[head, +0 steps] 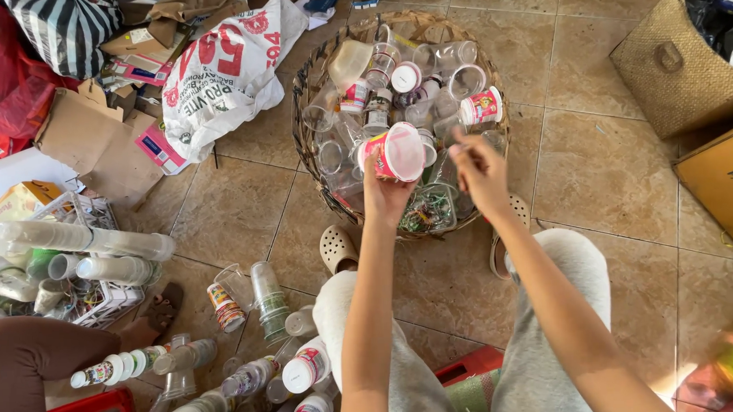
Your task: The person sits on the floor and uses a red utility knife to peel the paper labels off several plastic instant noodle cups. They hold each cup in one hand and scrape the label with the knife in the other, then place the cups into a woven basket.
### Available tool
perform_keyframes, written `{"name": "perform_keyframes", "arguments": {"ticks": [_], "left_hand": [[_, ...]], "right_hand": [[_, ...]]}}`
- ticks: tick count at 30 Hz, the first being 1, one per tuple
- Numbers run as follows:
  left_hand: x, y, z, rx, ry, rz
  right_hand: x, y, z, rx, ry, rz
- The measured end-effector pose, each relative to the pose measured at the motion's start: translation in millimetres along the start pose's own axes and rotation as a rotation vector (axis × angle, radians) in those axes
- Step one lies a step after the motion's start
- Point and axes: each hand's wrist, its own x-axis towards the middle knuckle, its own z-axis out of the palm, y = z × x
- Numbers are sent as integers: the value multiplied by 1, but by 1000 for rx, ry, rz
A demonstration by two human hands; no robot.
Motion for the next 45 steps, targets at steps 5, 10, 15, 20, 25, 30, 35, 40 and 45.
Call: {"name": "perform_keyframes", "arguments": {"ticks": [5,10,15,20,25,30,35,40,45], "left_hand": [[-15,-8,31,-96,-116,23],[-17,-5,18,78,26,138],[-31,3,25,627,193,702],[-39,12,37,750,109,706],[-17,5,14,881,-3,731],[-38,19,24,1069,28,740],[-32,4,25,1001,31,811],[-39,13,27,1127,-8,918],[-81,44,36,1238,-176,854]], "right_hand": [[-13,-15,28,64,-129,22],[-10,-29,8,28,-53,3],[-3,-54,-28,40,1,-106],[-1,-27,-54,91,55,-130],[-1,-28,-62,97,70,-117],[-7,-44,-65,115,70,-46],[5,-28,-41,310,43,17],[-2,-41,-16,498,13,61],[-3,-40,-39,469,-28,254]]}}
